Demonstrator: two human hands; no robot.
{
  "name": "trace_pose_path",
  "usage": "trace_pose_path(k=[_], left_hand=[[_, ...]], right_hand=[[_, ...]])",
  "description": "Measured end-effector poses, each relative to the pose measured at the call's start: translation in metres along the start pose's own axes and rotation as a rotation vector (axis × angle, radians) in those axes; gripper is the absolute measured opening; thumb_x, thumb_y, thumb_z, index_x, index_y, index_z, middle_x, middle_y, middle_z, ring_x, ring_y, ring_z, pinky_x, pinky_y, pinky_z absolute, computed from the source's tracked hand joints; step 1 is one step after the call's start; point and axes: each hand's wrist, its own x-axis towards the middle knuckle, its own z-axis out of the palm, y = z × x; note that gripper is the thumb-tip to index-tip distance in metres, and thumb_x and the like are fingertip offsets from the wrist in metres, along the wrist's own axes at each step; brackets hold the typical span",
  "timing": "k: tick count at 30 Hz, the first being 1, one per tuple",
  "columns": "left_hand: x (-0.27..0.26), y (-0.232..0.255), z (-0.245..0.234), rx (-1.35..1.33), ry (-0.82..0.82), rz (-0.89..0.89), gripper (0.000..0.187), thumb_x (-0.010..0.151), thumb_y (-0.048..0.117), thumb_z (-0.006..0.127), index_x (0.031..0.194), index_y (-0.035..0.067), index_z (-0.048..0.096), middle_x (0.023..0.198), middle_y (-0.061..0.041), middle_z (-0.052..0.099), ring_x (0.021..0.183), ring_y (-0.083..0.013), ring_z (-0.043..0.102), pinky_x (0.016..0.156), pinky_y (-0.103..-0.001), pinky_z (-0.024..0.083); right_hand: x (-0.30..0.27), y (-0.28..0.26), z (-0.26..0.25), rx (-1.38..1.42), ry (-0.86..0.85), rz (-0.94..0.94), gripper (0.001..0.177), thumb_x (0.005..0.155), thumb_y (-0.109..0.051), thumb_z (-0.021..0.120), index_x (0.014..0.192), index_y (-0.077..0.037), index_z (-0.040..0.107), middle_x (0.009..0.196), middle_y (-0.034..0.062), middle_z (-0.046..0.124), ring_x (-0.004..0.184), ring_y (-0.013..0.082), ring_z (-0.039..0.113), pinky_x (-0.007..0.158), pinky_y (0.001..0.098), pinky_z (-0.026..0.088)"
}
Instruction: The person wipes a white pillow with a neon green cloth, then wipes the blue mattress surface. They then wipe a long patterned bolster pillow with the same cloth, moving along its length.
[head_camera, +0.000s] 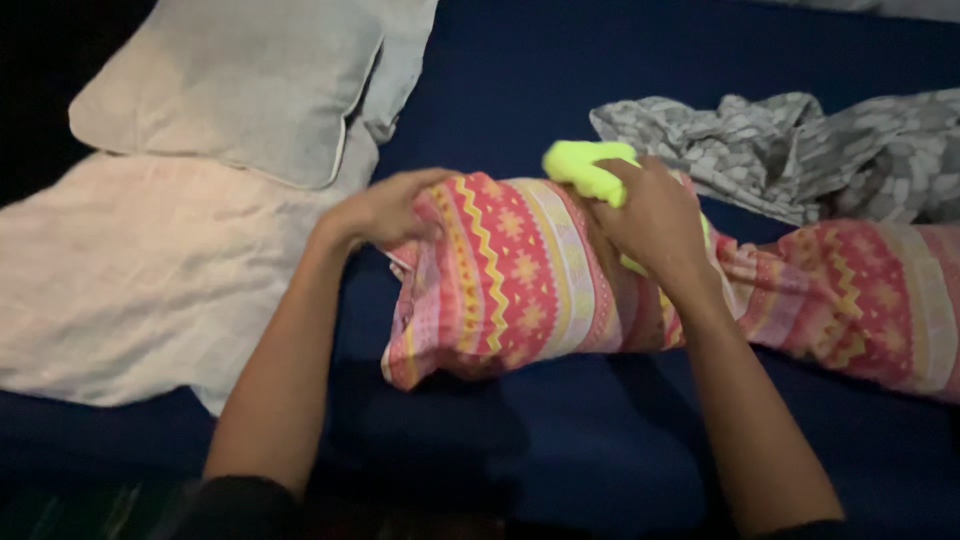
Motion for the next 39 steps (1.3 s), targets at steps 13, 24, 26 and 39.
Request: trace_pose_path(k=[13, 24, 26, 39], left_hand=[[-0.008, 0.019, 0.004, 0.383, 0.812, -0.134, 0.031, 0.083, 0.026, 0.075, 0.091, 0.000, 0.062, 0.089, -0.023, 0.068, 0.086, -0.0411, 0.066, 0.074, -0.048, 0.050], [0.003, 0.020, 0.026, 0.298, 0.158, -0.330, 0.057, 0.075, 0.063, 0.078, 0.095, 0.010, 0.070, 0.082, -0.014, 0.070, 0.076, -0.0308, 0.069, 0.065, -0.042, 0.051], [0.005, 0.005, 0.028, 0.245, 0.098, -0.330, 0.053, 0.078, 0.056, 0.077, 0.092, 0.005, 0.068, 0.079, -0.016, 0.070, 0.073, -0.0289, 0.068, 0.065, -0.043, 0.051], [0.003, -0.002, 0.016, 0.064, 0.003, -0.215, 0.029, 0.075, 0.022, 0.078, 0.099, 0.005, 0.075, 0.077, 0.003, 0.072, 0.071, -0.0058, 0.065, 0.066, -0.028, 0.051]], right_hand=[[-0.018, 0.056, 0.001, 0.008, -0.001, 0.320, 0.053, 0.083, -0.038, 0.078, 0.130, -0.015, 0.070, 0.123, 0.0246, 0.062, 0.109, 0.0466, 0.062, 0.090, 0.0545, 0.050], [-0.022, 0.060, -0.004, -0.060, 0.203, 0.250, 0.055, 0.082, -0.029, 0.076, 0.135, -0.014, 0.069, 0.132, 0.0304, 0.055, 0.104, 0.0505, 0.061, 0.085, 0.0560, 0.051], [-0.018, 0.055, 0.002, -0.078, 0.018, 0.304, 0.052, 0.086, -0.031, 0.075, 0.136, -0.017, 0.069, 0.123, 0.0261, 0.062, 0.106, 0.0486, 0.063, 0.089, 0.0566, 0.051], [-0.042, -0.076, 0.000, 0.543, -0.151, -0.083, 0.067, 0.067, -0.012, 0.083, 0.133, -0.018, 0.067, 0.124, 0.0187, 0.071, 0.109, 0.0341, 0.069, 0.090, 0.0441, 0.056]])
